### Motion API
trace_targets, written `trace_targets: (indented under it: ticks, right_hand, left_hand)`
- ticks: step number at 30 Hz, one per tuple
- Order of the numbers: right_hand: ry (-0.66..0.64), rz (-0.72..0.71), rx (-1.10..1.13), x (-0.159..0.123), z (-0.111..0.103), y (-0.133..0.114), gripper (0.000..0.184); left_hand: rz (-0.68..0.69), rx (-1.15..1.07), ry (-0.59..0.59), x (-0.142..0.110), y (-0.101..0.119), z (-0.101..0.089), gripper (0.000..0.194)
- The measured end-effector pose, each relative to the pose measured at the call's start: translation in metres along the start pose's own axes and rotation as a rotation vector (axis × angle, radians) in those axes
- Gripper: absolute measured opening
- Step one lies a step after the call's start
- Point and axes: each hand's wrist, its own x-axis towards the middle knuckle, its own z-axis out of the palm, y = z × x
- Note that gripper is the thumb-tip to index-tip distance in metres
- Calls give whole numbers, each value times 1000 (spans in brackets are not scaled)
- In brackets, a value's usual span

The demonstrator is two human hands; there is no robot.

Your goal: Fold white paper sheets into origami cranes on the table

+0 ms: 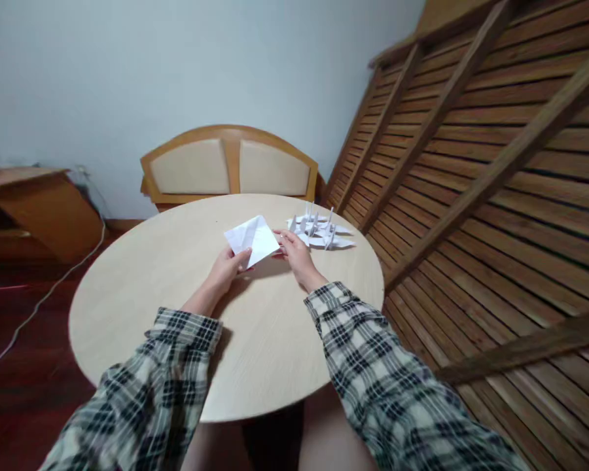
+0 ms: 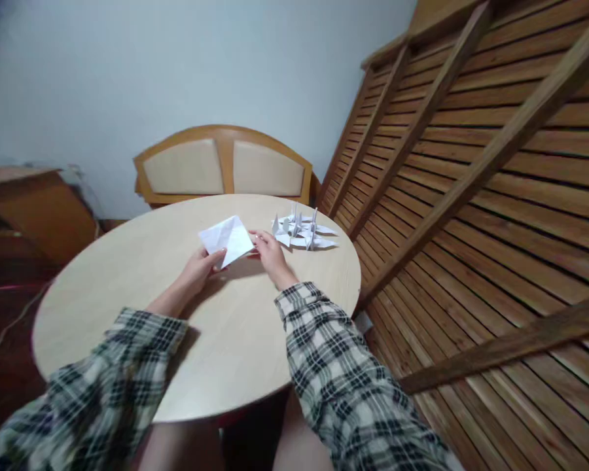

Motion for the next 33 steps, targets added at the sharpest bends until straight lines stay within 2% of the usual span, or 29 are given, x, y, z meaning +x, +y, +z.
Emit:
trace_targets:
  ticks: [5,11,18,23,33]
  right_hand:
    - [-8,2,4,5,-4,6,24]
    - [-69,-64,-26,7,-8,9,33]
    - [-109,-121,-211,2,-7,6,18]
    - [-210,-101,-235,-1,-7,1,18]
    - [-184,-79,-269,1,-10,0,20]
  left_hand:
    - [8,0,51,1,2,1,43]
    - [-28,-5,81,-1,6,4,41]
    - [-52,-54,108,1,6,2,39]
    - [-36,-114,129,3,6,1,37]
    - [-74,-103,46,0,6,3,47]
